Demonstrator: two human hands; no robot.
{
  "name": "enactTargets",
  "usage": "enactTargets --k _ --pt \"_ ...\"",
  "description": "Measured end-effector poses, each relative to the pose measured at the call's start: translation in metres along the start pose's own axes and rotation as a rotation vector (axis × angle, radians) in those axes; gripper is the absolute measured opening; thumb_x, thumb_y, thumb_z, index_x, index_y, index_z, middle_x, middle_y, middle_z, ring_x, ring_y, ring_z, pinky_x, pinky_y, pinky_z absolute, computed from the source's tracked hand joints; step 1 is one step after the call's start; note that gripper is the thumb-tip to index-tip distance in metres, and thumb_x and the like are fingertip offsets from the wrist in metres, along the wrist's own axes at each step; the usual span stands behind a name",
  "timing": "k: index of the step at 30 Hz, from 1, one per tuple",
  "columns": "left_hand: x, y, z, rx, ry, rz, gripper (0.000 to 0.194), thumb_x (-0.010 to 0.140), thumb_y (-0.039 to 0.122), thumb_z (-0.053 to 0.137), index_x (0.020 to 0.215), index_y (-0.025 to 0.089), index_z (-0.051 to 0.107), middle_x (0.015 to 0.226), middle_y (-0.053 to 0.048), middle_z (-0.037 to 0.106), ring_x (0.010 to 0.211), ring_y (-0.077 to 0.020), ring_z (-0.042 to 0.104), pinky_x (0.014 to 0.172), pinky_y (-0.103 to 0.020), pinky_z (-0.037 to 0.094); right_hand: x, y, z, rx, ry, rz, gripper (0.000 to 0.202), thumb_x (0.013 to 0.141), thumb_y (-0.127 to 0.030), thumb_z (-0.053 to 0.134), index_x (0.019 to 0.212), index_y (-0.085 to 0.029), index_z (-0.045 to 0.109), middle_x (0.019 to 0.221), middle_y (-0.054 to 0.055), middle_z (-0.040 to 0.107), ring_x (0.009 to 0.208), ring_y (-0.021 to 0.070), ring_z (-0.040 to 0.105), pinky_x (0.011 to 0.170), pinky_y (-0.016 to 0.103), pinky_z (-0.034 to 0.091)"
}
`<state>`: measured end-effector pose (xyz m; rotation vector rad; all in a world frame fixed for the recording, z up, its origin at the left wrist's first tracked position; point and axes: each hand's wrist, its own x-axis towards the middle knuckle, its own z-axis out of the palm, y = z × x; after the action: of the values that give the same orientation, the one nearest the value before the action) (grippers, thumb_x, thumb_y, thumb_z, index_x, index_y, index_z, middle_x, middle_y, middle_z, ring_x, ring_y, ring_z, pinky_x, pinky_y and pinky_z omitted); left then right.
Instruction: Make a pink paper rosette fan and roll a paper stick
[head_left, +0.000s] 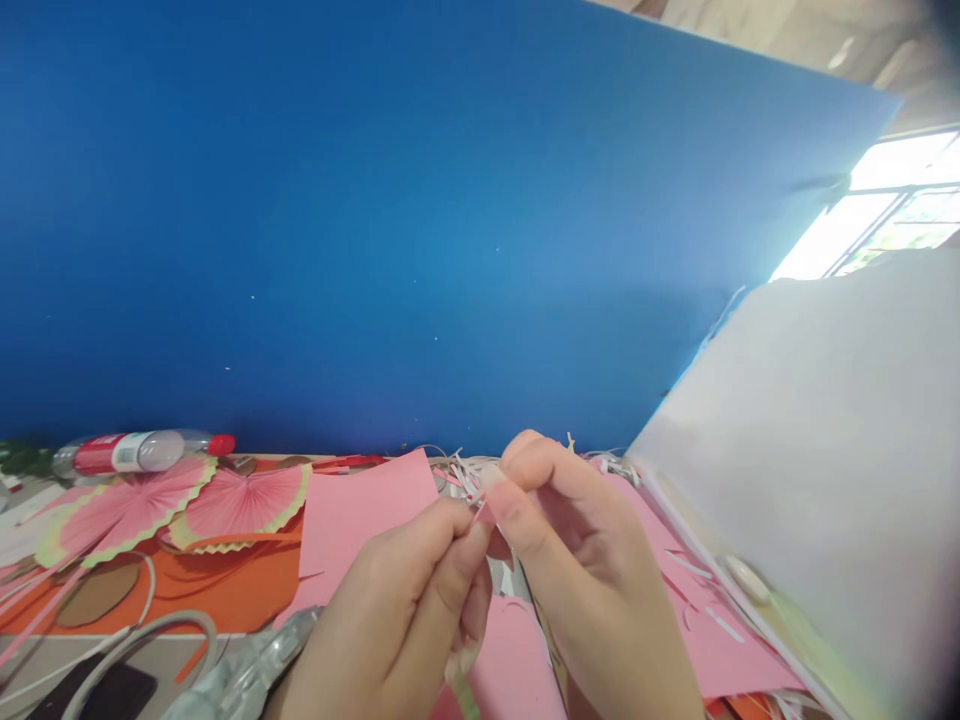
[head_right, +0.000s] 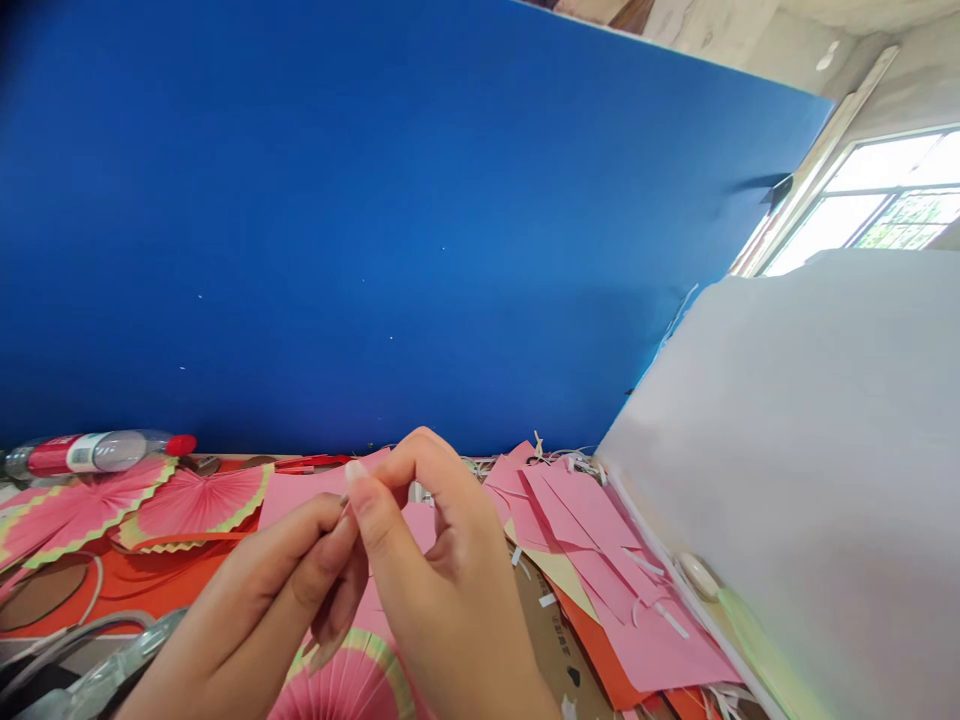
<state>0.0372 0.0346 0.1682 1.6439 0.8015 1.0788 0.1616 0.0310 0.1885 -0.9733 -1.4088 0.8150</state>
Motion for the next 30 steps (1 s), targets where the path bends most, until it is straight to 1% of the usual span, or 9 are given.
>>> enactTargets --k 2,4,9,11,14,18,21,25,30 --pt "0.001 -0.002 0.0 0.0 -0.04 0.01 0.035 0.096 0.039 0.033 0.067 0.02 0.043 0.058 0.004 0.04 0.051 -0.0095 0.038 0.049 -0.02 0.035 -0.001 -0.001 0.0 -0.015 0.018 0.001 0.024 0.092 -0.026 0.049 0.069 -0.021 0.046 0.072 -0.004 0.05 0.068 0.0093 0.048 0.059 0.023 0.038" --pt "0.001 -0.003 -0.001 -0.023 -0.055 0.013 0.035 0.097 0.038 0.033 0.069 0.02 0.045 0.059 0.004 0.041 0.051 -0.0093 0.039 0.049 -0.02 0.035 -0.001 -0.002 -0.001 -0.024 -0.006 0.004 0.025 0.093 -0.029 0.047 0.069 -0.021 0.047 0.07 -0.004 0.049 0.066 0.0097 0.047 0.058 0.023 0.038" --pt "-0.001 0.001 0.0 -0.089 0.009 -0.032 0.03 0.097 0.036 0.034 0.076 0.021 0.049 0.057 0.005 0.044 0.051 -0.0094 0.041 0.05 -0.02 0.036 0.001 -0.007 -0.009 -0.061 -0.018 0.004 0.032 0.096 -0.036 0.035 0.075 -0.022 0.055 0.074 0.0 0.053 0.071 0.0134 0.052 0.066 0.027 0.042" --pt "-0.002 0.003 0.001 -0.081 0.012 -0.023 0.03 0.097 0.036 0.035 0.076 0.02 0.05 0.057 0.005 0.045 0.051 -0.0093 0.041 0.05 -0.02 0.036 0.001 -0.007 -0.011 -0.117 -0.044 -0.005 0.027 0.094 -0.035 0.042 0.075 -0.022 0.055 0.073 -0.001 0.055 0.072 0.0142 0.052 0.067 0.028 0.042" --pt "-0.002 0.003 0.002 -0.053 0.027 0.003 0.032 0.096 0.035 0.036 0.07 0.02 0.048 0.056 0.005 0.046 0.051 -0.0087 0.041 0.05 -0.019 0.036 0.001 -0.006 -0.01 -0.2 -0.061 -0.014 0.019 0.091 -0.028 0.049 0.073 -0.023 0.053 0.071 -0.002 0.055 0.07 0.0133 0.052 0.062 0.027 0.039" --pt "0.0 0.003 0.003 -0.05 0.026 0.028 0.032 0.096 0.033 0.037 0.069 0.02 0.047 0.057 0.005 0.046 0.052 -0.008 0.043 0.053 -0.018 0.038 -0.001 -0.007 -0.007 -0.215 -0.011 -0.033 0.023 0.09 -0.021 0.047 0.068 -0.022 0.048 0.069 -0.002 0.051 0.066 0.012 0.05 0.054 0.024 0.037" --pt "0.001 0.003 0.003 -0.092 -0.011 -0.005 0.03 0.096 0.034 0.038 0.072 0.02 0.048 0.057 0.005 0.047 0.052 -0.008 0.044 0.052 -0.018 0.039 -0.003 -0.01 -0.007 -0.202 -0.012 -0.052 0.024 0.089 -0.021 0.049 0.065 -0.021 0.046 0.067 -0.002 0.049 0.063 0.012 0.049 0.052 0.024 0.038" --pt "0.003 0.005 0.0 -0.154 -0.103 -0.079 0.032 0.095 0.038 0.038 0.071 0.02 0.049 0.055 0.005 0.049 0.049 -0.0076 0.047 0.052 -0.018 0.041 -0.003 -0.011 -0.008 -0.162 0.003 -0.068 0.023 0.089 -0.025 0.051 0.067 -0.021 0.048 0.068 -0.002 0.047 0.063 0.0121 0.048 0.056 0.026 0.04" --pt "0.003 0.004 -0.003 -0.134 -0.097 -0.086 0.031 0.095 0.037 0.041 0.071 0.019 0.051 0.055 0.005 0.05 0.051 -0.0081 0.047 0.053 -0.018 0.042 -0.001 -0.007 -0.009 -0.124 -0.001 -0.062 0.021 0.09 -0.027 0.05 0.07 -0.022 0.052 0.068 0.0 0.05 0.064 0.0137 0.051 0.061 0.03 0.044"
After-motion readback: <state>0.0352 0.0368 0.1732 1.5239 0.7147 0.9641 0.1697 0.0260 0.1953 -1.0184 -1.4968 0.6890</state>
